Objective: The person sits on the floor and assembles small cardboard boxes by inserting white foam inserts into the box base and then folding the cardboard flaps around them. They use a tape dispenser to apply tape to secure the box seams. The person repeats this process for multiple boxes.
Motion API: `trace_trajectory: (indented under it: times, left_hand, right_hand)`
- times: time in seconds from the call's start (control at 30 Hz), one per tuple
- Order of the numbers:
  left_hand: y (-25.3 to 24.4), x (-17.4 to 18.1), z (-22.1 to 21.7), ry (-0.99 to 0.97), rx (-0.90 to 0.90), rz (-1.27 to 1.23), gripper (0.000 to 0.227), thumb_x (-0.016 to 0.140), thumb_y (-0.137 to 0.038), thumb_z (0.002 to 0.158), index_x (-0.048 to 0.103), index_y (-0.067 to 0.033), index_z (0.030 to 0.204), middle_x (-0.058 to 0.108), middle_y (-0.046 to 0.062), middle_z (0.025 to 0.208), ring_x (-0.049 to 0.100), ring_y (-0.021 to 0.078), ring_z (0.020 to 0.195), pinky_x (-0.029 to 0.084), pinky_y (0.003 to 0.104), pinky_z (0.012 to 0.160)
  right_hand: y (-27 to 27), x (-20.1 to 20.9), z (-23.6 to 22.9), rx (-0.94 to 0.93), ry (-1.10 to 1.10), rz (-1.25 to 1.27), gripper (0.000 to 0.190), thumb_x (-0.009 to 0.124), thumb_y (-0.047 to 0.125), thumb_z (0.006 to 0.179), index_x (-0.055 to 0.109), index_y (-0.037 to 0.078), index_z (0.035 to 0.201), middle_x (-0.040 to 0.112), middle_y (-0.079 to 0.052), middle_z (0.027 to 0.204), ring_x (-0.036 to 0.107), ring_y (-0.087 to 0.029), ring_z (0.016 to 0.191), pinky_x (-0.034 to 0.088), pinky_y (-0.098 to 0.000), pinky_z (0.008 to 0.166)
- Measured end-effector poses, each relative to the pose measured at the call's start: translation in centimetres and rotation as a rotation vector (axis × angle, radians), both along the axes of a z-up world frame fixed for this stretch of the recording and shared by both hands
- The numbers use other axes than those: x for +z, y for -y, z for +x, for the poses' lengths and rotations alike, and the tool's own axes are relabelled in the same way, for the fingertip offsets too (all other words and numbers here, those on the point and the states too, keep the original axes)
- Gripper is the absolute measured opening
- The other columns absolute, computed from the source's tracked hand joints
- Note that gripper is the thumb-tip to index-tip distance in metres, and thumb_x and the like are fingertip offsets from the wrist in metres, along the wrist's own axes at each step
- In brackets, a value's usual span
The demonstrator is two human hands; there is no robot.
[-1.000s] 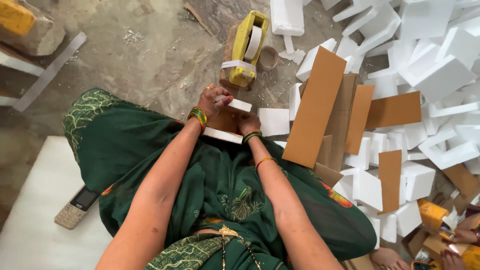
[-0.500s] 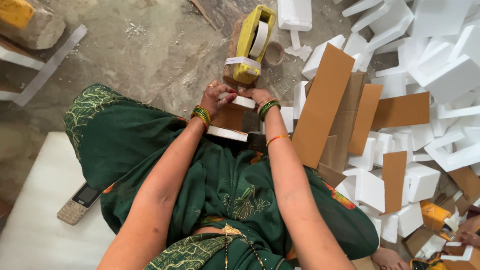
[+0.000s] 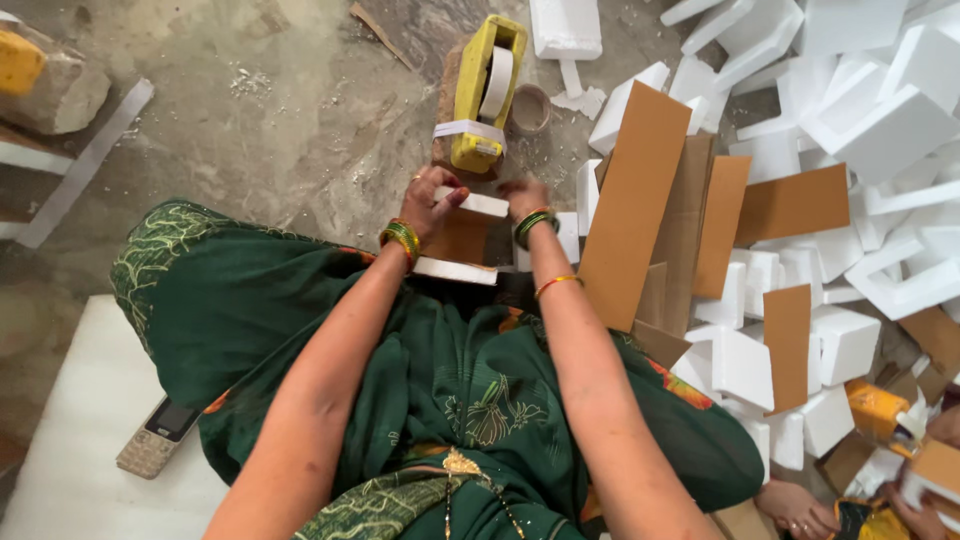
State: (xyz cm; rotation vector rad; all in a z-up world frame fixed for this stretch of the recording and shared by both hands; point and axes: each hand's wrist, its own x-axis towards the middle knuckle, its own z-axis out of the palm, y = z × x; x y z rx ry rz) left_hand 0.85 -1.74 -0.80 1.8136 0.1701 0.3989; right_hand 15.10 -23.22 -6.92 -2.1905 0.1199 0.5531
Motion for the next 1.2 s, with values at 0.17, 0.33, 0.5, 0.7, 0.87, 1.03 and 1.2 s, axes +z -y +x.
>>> trace_trajectory:
  times: [0.17,0.33,0.5,0.7,0.87,1.03,1.2]
  left_hand:
    - [3.3,-1.5,1.6,0.081,-0.021,0.062,0.020,0.075,-0.026,0.093,0.067,-0.0083,0.097,0.062,0.015,0.097,0.060,0.0372,0.097,0.048,0.046,0.085]
    - [3.3,-2.1,1.5,0.037,-0.049,0.001,0.014,0.058,-0.020,0.107,0.066,-0.0105,0.100,0.060,0.014,0.097,0.060,0.0371,0.096,0.048,0.047,0.084]
    - [3.7,-3.1,0.8,0.196,0.000,-0.036,0.031,0.049,-0.030,0.112,0.061,-0.0025,0.107,0.057,0.019,0.100,0.055,0.0411,0.096,0.046,0.048,0.083]
    - [4.0,-4.0,1.3,-0.066,-0.066,-0.262,0.050,0.031,-0.042,0.115,0.065,-0.0070,0.103,0.062,0.014,0.101,0.060,0.0339,0.101,0.047,0.042,0.095]
    - [2.5,-2.4,0.5,-0.145,-0.224,-0.461,0.034,0.060,-0.026,0.095,0.056,-0.0028,0.120,0.064,0.014,0.111,0.062,0.0329,0.108,0.051,0.036,0.094]
    - [0.6,-3.2,-0.2,-0.151,-0.289,0.064,0.056,0.067,0.005,0.074,0.065,-0.0078,0.128,0.070,0.015,0.125,0.067,0.0346,0.117,0.054,0.038,0.100]
    - [0.5,-6.0,0.4,-0.077,-0.243,0.078,0.052,0.081,-0.008,0.075,0.066,-0.0084,0.125,0.069,0.016,0.124,0.067,0.0340,0.115,0.052,0.039,0.099]
  right_hand:
    - [-3.9,10.4,1.6,-0.052,0.250,0.227,0.021,0.074,0.015,0.091,0.080,-0.002,0.102,0.076,-0.007,0.091,0.064,-0.009,0.078,0.053,-0.0264,0.073]
    - [-7.7,14.9,-0.1,0.021,0.059,0.283,0.024,0.078,0.015,0.088,0.078,0.000,0.106,0.077,-0.001,0.094,0.068,-0.008,0.084,0.053,-0.0225,0.077]
    - [-4.2,13.1,-7.4,-0.010,-0.095,0.524,0.008,0.077,0.012,0.092,0.075,0.005,0.095,0.069,0.002,0.086,0.057,-0.007,0.074,0.047,-0.0235,0.068]
    - [-2.2,6.6,-12.8,0.142,-0.187,0.028,0.013,0.081,0.010,0.082,0.078,0.000,0.090,0.076,-0.005,0.082,0.067,-0.012,0.073,0.056,-0.0287,0.069]
    - [-2.8,4.0,-11.8,0.173,0.004,-0.173,0.019,0.078,0.011,0.079,0.079,-0.002,0.092,0.079,-0.015,0.087,0.074,-0.019,0.079,0.057,-0.0326,0.077]
    - [-3.4,5.1,-12.4,0.221,0.058,-0.167,0.025,0.078,0.016,0.079,0.078,0.000,0.098,0.077,-0.017,0.090,0.075,-0.026,0.086,0.058,-0.0358,0.079]
    - [-5.2,12.0,-14.2,0.214,0.145,-0.128,0.023,0.069,0.025,0.091,0.075,0.003,0.096,0.079,-0.014,0.084,0.079,-0.022,0.079,0.061,-0.0343,0.076]
